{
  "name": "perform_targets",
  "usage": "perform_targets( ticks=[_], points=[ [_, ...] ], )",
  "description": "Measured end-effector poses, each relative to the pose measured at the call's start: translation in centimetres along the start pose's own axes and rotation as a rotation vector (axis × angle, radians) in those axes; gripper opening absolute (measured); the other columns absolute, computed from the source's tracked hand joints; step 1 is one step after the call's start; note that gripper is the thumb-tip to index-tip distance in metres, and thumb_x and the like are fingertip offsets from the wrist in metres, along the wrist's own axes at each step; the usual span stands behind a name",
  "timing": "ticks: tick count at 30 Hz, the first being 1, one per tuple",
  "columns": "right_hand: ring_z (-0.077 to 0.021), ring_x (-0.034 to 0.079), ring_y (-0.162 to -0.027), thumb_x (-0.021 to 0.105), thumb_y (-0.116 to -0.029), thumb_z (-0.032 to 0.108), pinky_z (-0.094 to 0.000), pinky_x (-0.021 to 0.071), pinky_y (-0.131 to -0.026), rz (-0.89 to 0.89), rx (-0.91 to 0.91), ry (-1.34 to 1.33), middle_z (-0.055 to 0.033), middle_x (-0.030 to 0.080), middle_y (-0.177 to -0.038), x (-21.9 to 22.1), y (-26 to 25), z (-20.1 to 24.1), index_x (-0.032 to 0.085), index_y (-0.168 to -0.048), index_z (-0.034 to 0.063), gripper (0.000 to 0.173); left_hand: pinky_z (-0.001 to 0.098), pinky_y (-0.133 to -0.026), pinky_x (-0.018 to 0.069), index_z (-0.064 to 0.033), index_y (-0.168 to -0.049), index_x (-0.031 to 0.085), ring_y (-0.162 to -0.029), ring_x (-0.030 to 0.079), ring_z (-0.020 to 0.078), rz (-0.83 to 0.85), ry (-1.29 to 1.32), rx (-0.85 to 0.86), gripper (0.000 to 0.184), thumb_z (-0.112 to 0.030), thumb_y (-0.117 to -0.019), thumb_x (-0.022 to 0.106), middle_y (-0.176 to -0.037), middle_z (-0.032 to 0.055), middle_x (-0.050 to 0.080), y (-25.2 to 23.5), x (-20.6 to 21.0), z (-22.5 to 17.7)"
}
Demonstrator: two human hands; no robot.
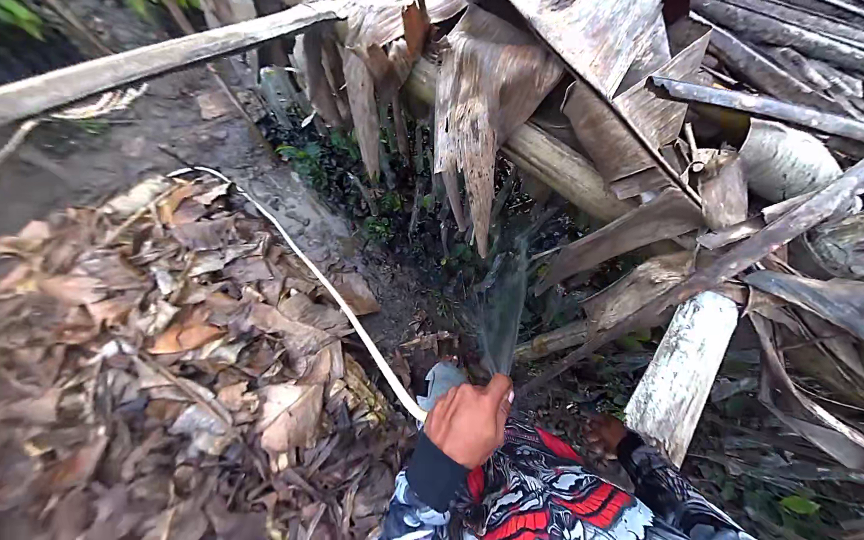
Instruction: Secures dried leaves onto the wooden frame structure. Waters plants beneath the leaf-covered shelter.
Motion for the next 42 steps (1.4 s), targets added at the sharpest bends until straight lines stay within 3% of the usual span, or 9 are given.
perform_targets(
  ticks=[4,7,10,13,25,31,36,39,42],
  points=[
    [-0.0359,0.069,-0.108,0.044,-0.1121,0.031,-0.0522,0.0542,-0.095,-0.024,-0.060,0.041,-0.0240,0.068,-0.126,0.7,-1.7,0.9,0.058,-0.139,-0.0012,0.044,0.0557,-0.073,0.0570,-0.0189,-0.124,0.065,-0.083,0.072,0.0359,0.130,-0.002,-0.130,0.040,-0.042,-0.1093,0.035,-0.084,0.0130,0.071,0.1,0.4,0.7],
    [-0.0330,0.069,-0.105,0.041,-0.1135,0.029,-0.0491,0.0537,-0.093,-0.006,-0.120,0.021,-0.0227,0.068,-0.126,1.4,0.1,4.6,0.058,-0.138,-0.0011,0.043,0.0569,-0.076,0.0571,-0.0200,-0.129,0.063,-0.088,0.073,0.0374,0.124,-0.021,-0.236,0.043,-0.043,-0.1098,0.032,-0.089,0.0148,0.072,-0.6,-0.1,1.8],
    [-0.0288,0.067,-0.103,0.040,-0.1139,0.028,-0.0446,0.0527,-0.091,0.058,-0.144,0.049,-0.0216,0.066,-0.125,2.5,2.7,8.1,0.057,-0.139,-0.0015,0.042,0.0581,-0.078,0.0564,-0.0203,-0.130,0.063,-0.092,0.072,0.0387,0.206,-0.020,-0.236,0.043,-0.043,-0.1097,0.033,-0.092,0.0160,0.072,-0.5,-0.8,2.7],
    [-0.0280,0.068,-0.098,0.044,-0.1129,0.027,-0.0441,0.0547,-0.088,0.076,-0.189,0.063,-0.0219,0.067,-0.120,3.0,1.5,9.2,0.059,-0.135,-0.0024,0.040,0.0590,-0.078,0.0559,-0.0203,-0.129,0.064,-0.092,0.071,0.0393,0.226,-0.017,-0.226,0.042,-0.043,-0.1092,0.034,-0.092,0.0164,0.072,-0.4,-1.5,3.7],
    [-0.0305,0.068,-0.099,0.042,-0.1132,0.028,-0.0465,0.0540,-0.088,0.061,-0.090,-0.018,-0.0239,0.067,-0.124,4.1,-0.4,7.5,0.058,-0.137,-0.0016,0.042,0.0589,-0.078,0.0557,-0.0202,-0.128,0.064,-0.092,0.071,0.0387,0.227,-0.070,-0.295,0.041,-0.042,-0.1089,0.035,-0.094,0.0162,0.072,-0.9,-5.6,5.3],
    [-0.0309,0.069,-0.101,0.041,-0.1136,0.030,-0.0460,0.0537,-0.090,0.058,-0.089,-0.013,-0.0238,0.067,-0.127,4.5,-0.1,9.3,0.057,-0.140,-0.0009,0.043,0.0611,-0.078,0.0545,-0.0178,-0.128,0.065,-0.090,0.071,0.0401,0.227,-0.048,-0.256,0.040,-0.040,-0.1088,0.038,-0.092,0.0176,0.072,-1.9,-8.1,7.2],
    [-0.0282,0.069,-0.096,0.042,-0.1131,0.029,-0.0435,0.0542,-0.085,0.059,-0.087,0.011,-0.0218,0.068,-0.123,4.5,-1.4,10.0,0.058,-0.140,0.0014,0.041,0.0604,-0.081,0.0537,-0.0176,-0.128,0.065,-0.094,0.070,0.0392,0.310,-0.069,-0.225,0.040,-0.040,-0.1089,0.038,-0.096,0.0174,0.072,-3.2,-9.0,7.6],
    [-0.0321,0.068,-0.101,0.042,-0.1132,0.027,-0.0471,0.0536,-0.090,0.065,-0.114,-0.018,-0.0255,0.065,-0.126,4.5,-1.9,10.5,0.054,-0.142,-0.0019,0.042,0.0593,-0.081,0.0540,-0.0180,-0.128,0.065,-0.094,0.070,0.0384,0.304,-0.070,-0.237,0.040,-0.041,-0.1087,0.038,-0.096,0.0167,0.072,-3.8,-9.4,8.1],
    [-0.0272,0.067,-0.094,0.045,-0.1127,0.027,-0.0433,0.0538,-0.084,0.044,-0.114,-0.045,-0.0227,0.067,-0.122,4.7,-2.6,10.5,0.057,-0.139,-0.0006,0.040,0.0610,-0.084,0.0534,-0.0182,-0.128,0.065,-0.098,0.070,0.0391,0.380,-0.073,-0.212,0.039,-0.041,-0.1085,0.040,-0.100,0.0173,0.072,-4.5,-9.1,8.1]
  ],
)
Point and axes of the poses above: each hand's wrist, its own y-axis away from the middle knuckle, its own x-axis out of the palm, z = x × y, the point moved 2 cm from there along -y, towards the middle knuckle
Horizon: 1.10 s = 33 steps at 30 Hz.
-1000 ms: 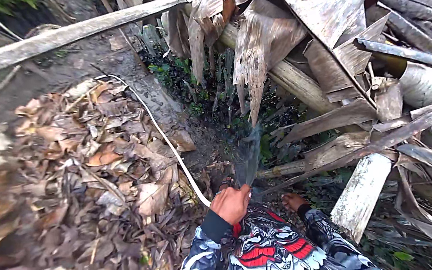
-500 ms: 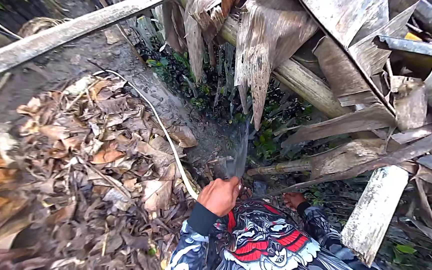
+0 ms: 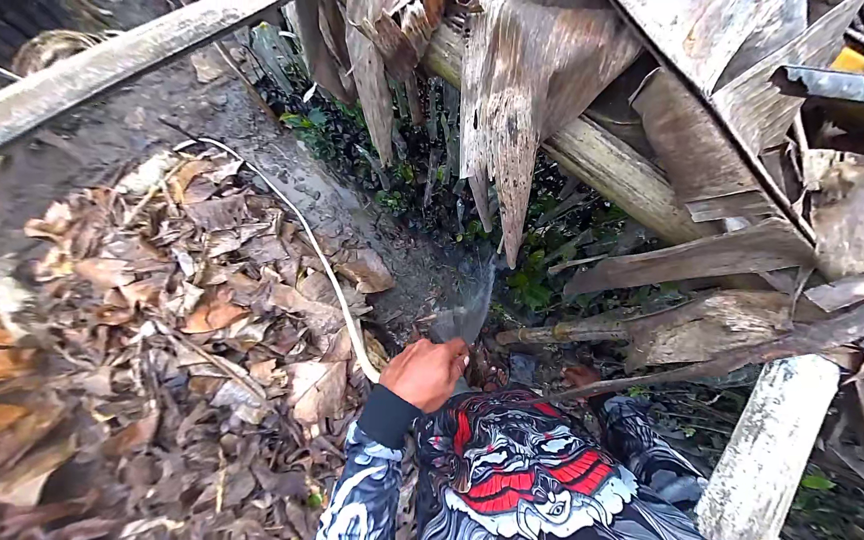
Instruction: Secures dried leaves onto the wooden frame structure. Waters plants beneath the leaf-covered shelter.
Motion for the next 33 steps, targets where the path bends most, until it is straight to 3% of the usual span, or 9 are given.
perform_targets(
  ticks=[4,12,18,23,27,30,33],
  points=[
    [-0.0304,0.067,-0.100,0.043,-0.1131,0.024,-0.0447,0.0528,-0.090,0.003,-0.026,-0.041,-0.0271,0.064,-0.126,0.3,0.5,0.9,0.056,-0.139,-0.0040,0.040,0.0606,-0.085,0.0531,-0.0180,-0.128,0.065,-0.099,0.069,0.0392,0.014,-0.010,-0.009,0.039,-0.040,-0.1086,0.040,-0.100,0.0175,0.072,-0.5,-0.7,0.3],
    [-0.0319,0.065,-0.105,0.040,-0.1140,0.025,-0.0447,0.0518,-0.091,0.023,0.025,-0.088,-0.0281,0.061,-0.131,0.3,1.9,2.3,0.053,-0.141,-0.0051,0.042,0.0616,-0.084,0.0533,-0.0187,-0.129,0.065,-0.099,0.069,0.0400,0.050,-0.052,-0.030,0.040,-0.041,-0.1084,0.039,-0.101,0.0177,0.072,-1.6,-1.4,0.1],
    [-0.0362,0.069,-0.111,0.046,-0.1115,0.025,-0.0509,0.0523,-0.102,0.064,-0.089,0.115,-0.0268,0.066,-0.128,0.9,0.8,3.9,0.059,-0.136,-0.0050,0.040,0.0613,-0.084,0.0539,-0.0209,-0.130,0.063,-0.101,0.070,0.0400,0.048,-0.084,-0.074,0.040,-0.042,-0.1087,0.037,-0.103,0.0173,0.072,-2.3,-1.4,-0.4],
    [-0.0294,0.070,-0.106,0.048,-0.1112,0.030,-0.0469,0.0550,-0.096,0.132,-0.173,0.090,-0.0196,0.069,-0.123,2.0,3.4,9.5,0.062,-0.134,0.0004,0.040,0.0611,-0.083,0.0542,-0.0210,-0.131,0.063,-0.101,0.070,0.0398,0.084,-0.115,-0.058,0.039,-0.041,-0.1083,0.037,-0.102,0.0172,0.072,-2.7,-1.2,-1.1],
    [-0.0235,0.070,-0.094,0.044,-0.1126,0.028,-0.0427,0.0579,-0.084,0.291,-0.280,-0.061,-0.0151,0.070,-0.117,3.8,6.5,15.4,0.061,-0.134,0.0022,0.037,0.0625,-0.084,0.0549,-0.0212,-0.134,0.061,-0.102,0.070,0.0418,0.042,-0.135,-0.112,0.041,-0.043,-0.1085,0.037,-0.105,0.0189,0.072,-2.7,-1.6,-2.5],
    [-0.0223,0.068,-0.084,0.038,-0.1139,0.024,-0.0407,0.0577,-0.077,0.329,-0.277,-0.313,-0.0139,0.068,-0.107,4.5,8.8,19.2,0.058,-0.133,0.0003,0.037,0.0636,-0.083,0.0553,-0.0211,-0.134,0.062,-0.101,0.070,0.0424,0.041,-0.101,-0.083,0.039,-0.041,-0.1077,0.041,-0.106,0.0200,0.072,-2.9,-1.4,-4.6],
    [-0.0209,0.064,-0.072,0.042,-0.1126,0.022,-0.0378,0.0563,-0.066,0.209,-0.210,-0.679,-0.0124,0.065,-0.093,4.4,9.2,20.8,0.059,-0.128,-0.0002,0.032,0.0620,-0.086,0.0556,-0.0218,-0.140,0.058,-0.102,0.071,0.0413,-0.016,-0.051,-0.051,0.041,-0.040,-0.1089,0.039,-0.106,0.0201,0.073,-4.8,-0.9,-5.6]
  ],
)
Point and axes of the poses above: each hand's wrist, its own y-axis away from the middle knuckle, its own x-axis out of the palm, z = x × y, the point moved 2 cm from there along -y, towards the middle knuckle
